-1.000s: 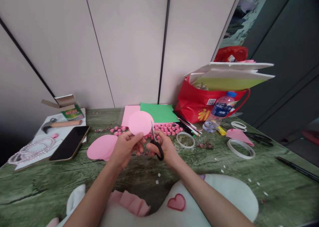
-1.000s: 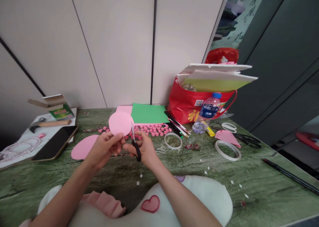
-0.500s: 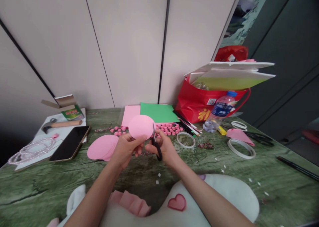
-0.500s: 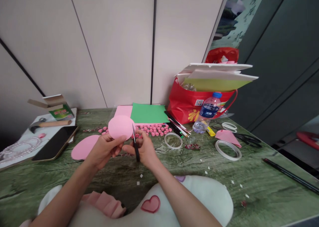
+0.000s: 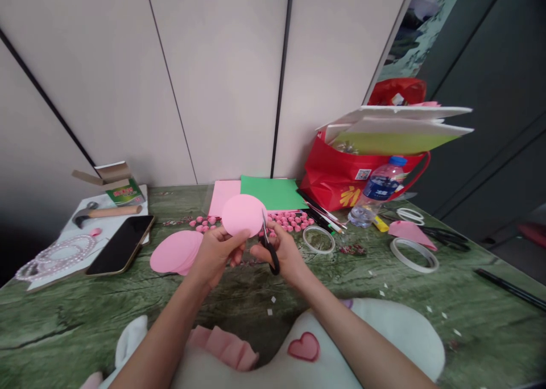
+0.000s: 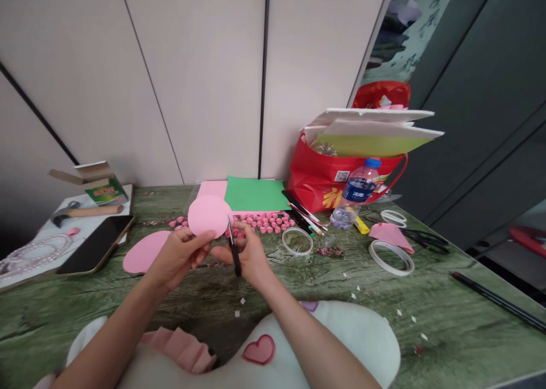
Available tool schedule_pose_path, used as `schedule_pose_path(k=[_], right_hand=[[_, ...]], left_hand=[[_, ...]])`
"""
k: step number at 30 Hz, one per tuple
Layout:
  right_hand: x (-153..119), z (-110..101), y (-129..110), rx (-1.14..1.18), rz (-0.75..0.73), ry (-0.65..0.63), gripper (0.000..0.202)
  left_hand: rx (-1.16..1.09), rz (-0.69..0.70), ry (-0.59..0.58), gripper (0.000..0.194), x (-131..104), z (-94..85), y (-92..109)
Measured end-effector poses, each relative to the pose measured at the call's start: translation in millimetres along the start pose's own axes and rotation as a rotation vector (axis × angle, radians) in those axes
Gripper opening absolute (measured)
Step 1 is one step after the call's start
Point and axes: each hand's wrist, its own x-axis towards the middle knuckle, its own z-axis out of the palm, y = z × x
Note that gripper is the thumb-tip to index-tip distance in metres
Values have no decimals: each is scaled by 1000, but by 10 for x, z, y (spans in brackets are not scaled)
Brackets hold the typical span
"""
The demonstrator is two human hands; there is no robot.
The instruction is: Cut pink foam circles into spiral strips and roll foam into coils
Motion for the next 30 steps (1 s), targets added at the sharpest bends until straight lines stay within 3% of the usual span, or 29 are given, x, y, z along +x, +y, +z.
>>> schedule_pose_path(k=[12, 23, 30], right_hand=[[-2, -22, 23, -64, 7, 10, 63], [-13, -10, 82, -57, 9, -29, 59], [-36, 8, 61, -94, 31, -82, 61]], left_hand=[[-66, 16, 11, 22, 4, -1, 31], [-199, -6, -89, 22, 15, 2, 23], [-115, -13, -6, 23, 7, -5, 15]])
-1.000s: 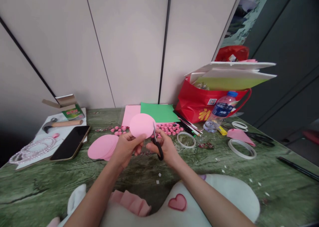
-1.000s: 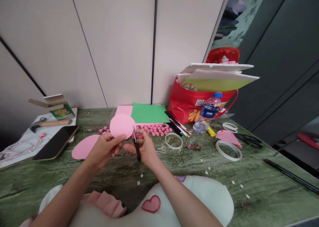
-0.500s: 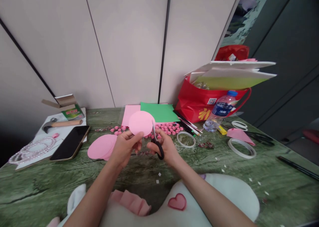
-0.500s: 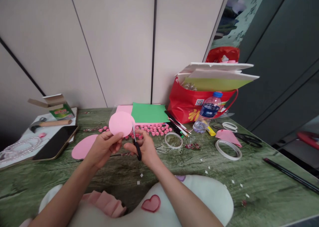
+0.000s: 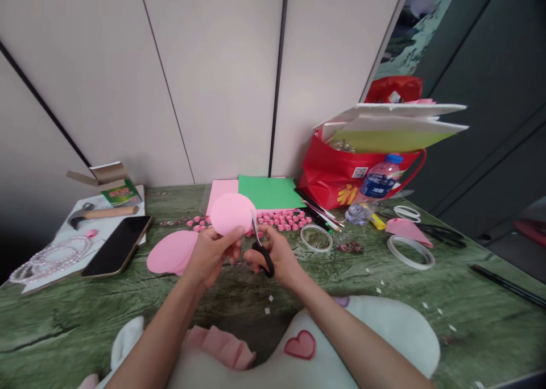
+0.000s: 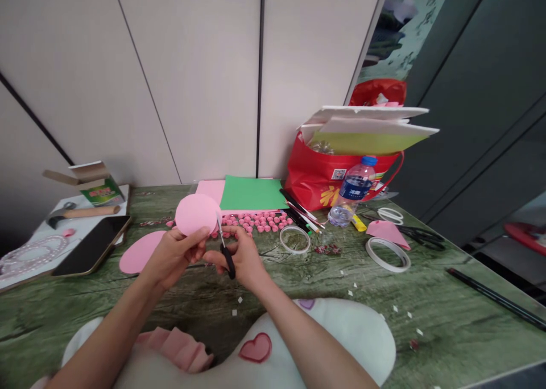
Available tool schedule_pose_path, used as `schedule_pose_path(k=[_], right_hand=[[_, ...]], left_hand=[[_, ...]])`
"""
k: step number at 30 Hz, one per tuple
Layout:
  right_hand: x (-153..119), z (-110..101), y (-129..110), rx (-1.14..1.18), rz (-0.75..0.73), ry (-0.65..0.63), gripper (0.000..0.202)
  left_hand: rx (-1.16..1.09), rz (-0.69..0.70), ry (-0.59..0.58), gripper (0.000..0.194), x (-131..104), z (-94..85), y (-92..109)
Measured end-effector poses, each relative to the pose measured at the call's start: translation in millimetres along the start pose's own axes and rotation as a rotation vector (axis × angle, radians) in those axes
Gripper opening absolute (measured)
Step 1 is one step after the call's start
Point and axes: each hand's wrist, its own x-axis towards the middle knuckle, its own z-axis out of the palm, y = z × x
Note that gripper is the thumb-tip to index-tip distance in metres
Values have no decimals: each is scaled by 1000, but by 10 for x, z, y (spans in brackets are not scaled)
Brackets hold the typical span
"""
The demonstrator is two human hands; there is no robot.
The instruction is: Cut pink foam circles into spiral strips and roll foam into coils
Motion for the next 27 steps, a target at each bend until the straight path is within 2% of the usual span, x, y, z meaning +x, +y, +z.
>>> schedule_pose_path(k=[4, 8, 27], right_hand=[[9, -13, -7, 52, -11, 3, 64], [26, -30, -2, 103, -56, 16, 63], [47, -46, 15, 94, -41, 60, 64]], left_hand=[[116, -3, 40, 24, -8, 14, 3], [210, -6, 3, 21, -12, 18, -13], [152, 22, 27, 25, -4, 20, 1]])
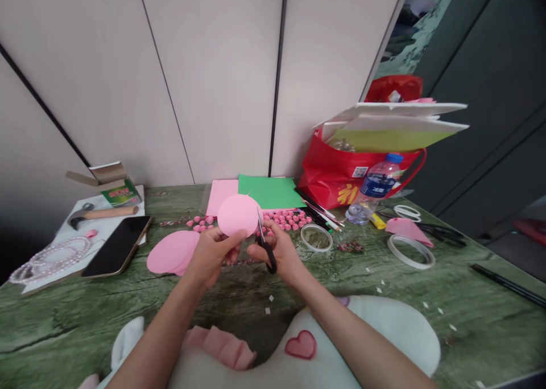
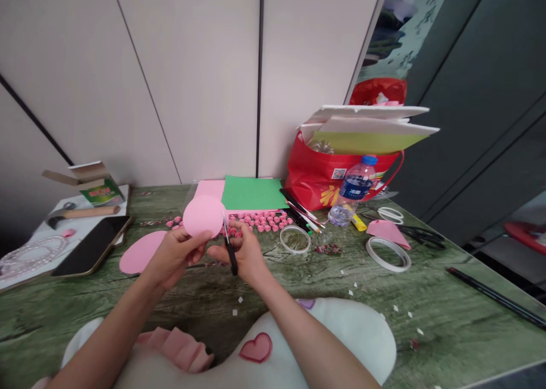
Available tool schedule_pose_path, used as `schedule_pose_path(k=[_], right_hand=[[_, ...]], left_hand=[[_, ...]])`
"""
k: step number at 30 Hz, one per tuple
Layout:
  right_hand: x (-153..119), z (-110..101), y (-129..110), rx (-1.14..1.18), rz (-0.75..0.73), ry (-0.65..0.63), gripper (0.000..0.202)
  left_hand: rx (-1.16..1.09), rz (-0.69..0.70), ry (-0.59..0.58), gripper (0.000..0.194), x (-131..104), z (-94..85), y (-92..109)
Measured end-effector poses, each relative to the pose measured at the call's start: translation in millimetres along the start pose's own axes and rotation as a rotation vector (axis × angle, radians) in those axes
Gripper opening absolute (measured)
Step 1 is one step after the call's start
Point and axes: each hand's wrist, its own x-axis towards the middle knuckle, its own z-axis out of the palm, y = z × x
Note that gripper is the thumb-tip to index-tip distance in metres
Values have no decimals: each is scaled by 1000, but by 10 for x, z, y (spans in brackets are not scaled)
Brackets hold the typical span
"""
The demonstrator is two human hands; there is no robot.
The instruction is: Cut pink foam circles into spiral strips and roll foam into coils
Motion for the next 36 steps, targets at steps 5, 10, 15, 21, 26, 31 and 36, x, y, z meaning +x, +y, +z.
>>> schedule_pose_path(k=[5, 10, 15, 21, 26, 31, 36], right_hand=[[-9, 11, -37, -51, -8, 10, 63], [-9, 9, -27, -60, -17, 19, 62], [-10, 5, -1, -61, -12, -1, 62], [-44, 50, -29, -59, 45, -43, 60], [-50, 51, -27, -42, 12, -43, 62], [-30, 32, -22, -5, -8, -37, 65], [-24, 34, -19, 0, -8, -29, 65]], left_hand=[[-31, 19, 12, 23, -3, -1, 11], [-116, 25, -34, 19, 2, -8, 3], [-194, 23, -89, 18, 7, -4, 8], [-190, 4, -35, 22, -16, -7, -5], [-89, -13, 12, 25, 4, -11, -26], [9, 0, -1, 25, -1, -9, -27], [16, 16, 3, 24, 0, -4, -25]])
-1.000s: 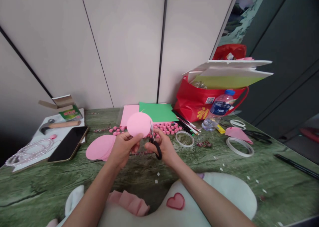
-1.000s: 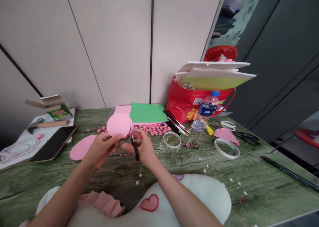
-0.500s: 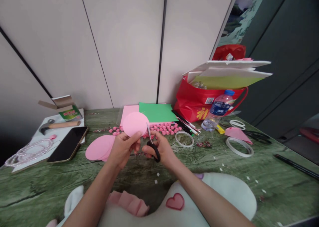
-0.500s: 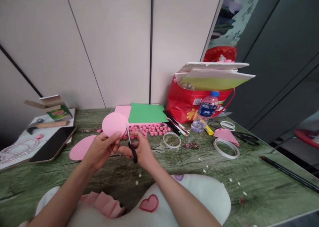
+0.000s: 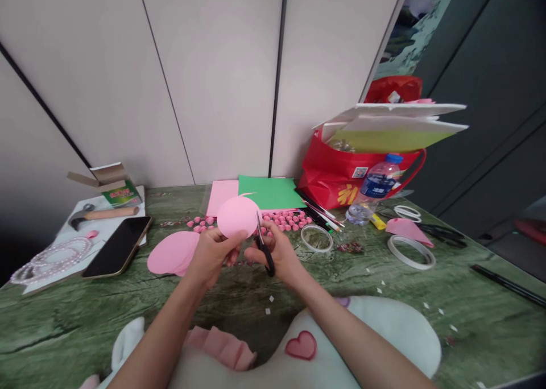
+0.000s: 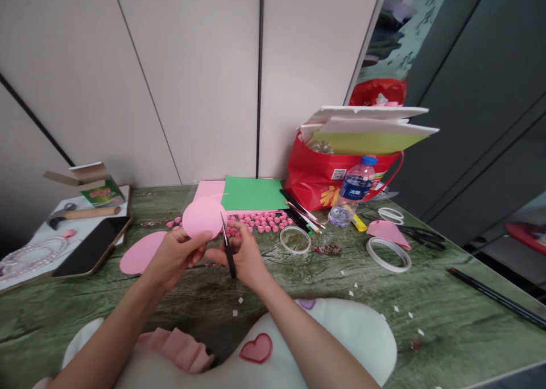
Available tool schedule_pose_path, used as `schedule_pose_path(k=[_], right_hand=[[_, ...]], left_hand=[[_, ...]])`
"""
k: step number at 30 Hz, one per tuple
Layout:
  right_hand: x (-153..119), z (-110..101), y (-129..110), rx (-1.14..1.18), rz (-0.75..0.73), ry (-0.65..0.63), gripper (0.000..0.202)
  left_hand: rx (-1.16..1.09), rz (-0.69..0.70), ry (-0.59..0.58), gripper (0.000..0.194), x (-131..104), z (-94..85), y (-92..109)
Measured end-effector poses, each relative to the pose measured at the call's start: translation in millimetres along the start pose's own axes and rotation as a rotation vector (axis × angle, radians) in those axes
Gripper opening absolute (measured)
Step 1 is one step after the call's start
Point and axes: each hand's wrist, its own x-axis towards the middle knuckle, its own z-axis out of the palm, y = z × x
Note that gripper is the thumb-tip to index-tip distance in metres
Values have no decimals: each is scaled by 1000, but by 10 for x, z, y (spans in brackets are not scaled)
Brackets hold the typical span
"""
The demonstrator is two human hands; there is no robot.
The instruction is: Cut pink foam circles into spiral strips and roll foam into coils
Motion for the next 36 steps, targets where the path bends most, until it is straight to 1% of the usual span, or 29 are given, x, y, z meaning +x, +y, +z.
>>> schedule_pose_path(k=[7, 15, 22, 27, 33, 36], right_hand=[[0, 14, -37, -2, 8, 21, 65], [10, -8, 31, 11, -12, 21, 63], [0, -3, -3, -18, -1, 18, 65], [9, -33, 42, -60, -20, 6, 62], [6, -27, 44, -83, 0, -2, 62], [-11, -5, 25, -91, 24, -16, 61]], left_hand=[[-39, 10, 13, 22, -5, -1, -6], [-48, 22, 13, 22, 1, 5, 5], [-66, 25, 19, 22, 3, -1, 9], [-121, 31, -5, 22, -3, -3, 15], [-184, 25, -78, 20, -15, 2, 34], [-199, 28, -68, 19, -7, 3, 33]])
